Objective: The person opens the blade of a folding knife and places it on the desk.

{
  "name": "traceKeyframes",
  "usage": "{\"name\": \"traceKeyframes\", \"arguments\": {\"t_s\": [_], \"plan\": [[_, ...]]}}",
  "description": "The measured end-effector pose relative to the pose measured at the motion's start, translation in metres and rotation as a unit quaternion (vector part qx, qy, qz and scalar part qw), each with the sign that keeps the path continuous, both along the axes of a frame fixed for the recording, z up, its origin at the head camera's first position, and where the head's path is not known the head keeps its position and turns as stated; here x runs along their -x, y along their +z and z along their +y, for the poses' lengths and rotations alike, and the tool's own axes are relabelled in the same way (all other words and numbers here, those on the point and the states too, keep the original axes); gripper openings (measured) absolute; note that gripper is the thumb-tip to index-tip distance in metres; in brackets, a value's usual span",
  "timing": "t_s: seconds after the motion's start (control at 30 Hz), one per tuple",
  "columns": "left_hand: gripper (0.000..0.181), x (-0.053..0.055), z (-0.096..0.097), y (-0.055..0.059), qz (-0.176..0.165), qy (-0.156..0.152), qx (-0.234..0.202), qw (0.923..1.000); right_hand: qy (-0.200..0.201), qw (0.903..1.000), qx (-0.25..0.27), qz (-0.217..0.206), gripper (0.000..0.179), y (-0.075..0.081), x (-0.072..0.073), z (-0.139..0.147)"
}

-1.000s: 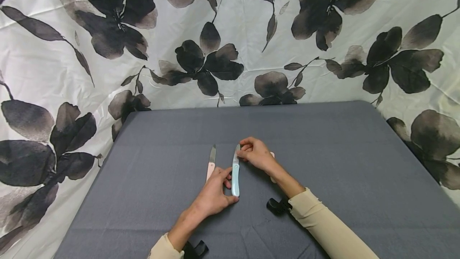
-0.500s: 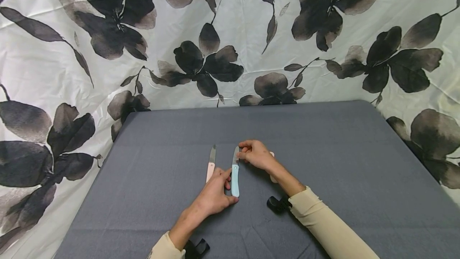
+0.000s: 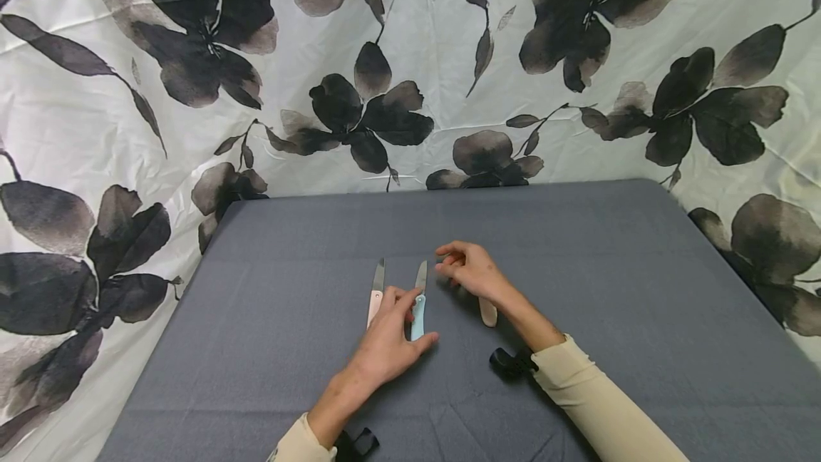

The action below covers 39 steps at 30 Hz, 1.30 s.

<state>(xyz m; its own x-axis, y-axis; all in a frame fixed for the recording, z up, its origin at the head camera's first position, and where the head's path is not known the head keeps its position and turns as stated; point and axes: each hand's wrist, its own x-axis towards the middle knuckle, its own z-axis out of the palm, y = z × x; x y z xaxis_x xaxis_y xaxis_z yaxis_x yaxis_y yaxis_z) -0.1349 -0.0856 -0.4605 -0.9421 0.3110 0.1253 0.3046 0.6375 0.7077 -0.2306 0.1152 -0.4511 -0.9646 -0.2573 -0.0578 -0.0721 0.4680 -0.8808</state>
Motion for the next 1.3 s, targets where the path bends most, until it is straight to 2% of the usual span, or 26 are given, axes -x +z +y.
{"name": "traceKeyframes", "arguments": {"t_s": [0.27,0.43,0.6,0.87,1.07,1.2,1.3], "plan": [[0.056,0.001,0.015,0.000,0.027,-0.009,-0.001,0.9996,-0.012,0.9995,-0.012,0.025,0.033,0.007,-0.002,0.021],[0.053,0.000,0.024,-0.003,0.036,-0.022,0.006,0.9991,-0.025,0.9979,-0.039,0.045,0.030,0.008,-0.003,0.032],[0.051,-0.001,0.032,-0.006,0.043,-0.033,0.015,0.9984,-0.020,0.9960,-0.062,0.061,0.029,0.007,-0.005,0.041],[0.051,-0.001,0.044,-0.009,0.019,-0.055,0.006,0.9983,-0.018,0.9934,-0.096,0.060,0.029,0.004,-0.006,0.061],[0.052,0.001,0.054,-0.010,0.011,-0.057,0.013,0.9982,0.021,0.9879,-0.148,0.041,0.031,-0.001,-0.003,0.071],[0.054,0.003,0.059,-0.011,-0.002,-0.059,0.009,0.9982,0.043,0.9870,-0.154,0.016,0.032,-0.002,-0.003,0.074],[0.056,0.005,0.061,-0.010,-0.015,-0.058,0.007,0.9982,0.051,0.9868,-0.153,0.012,0.029,-0.003,-0.003,0.075]]}}
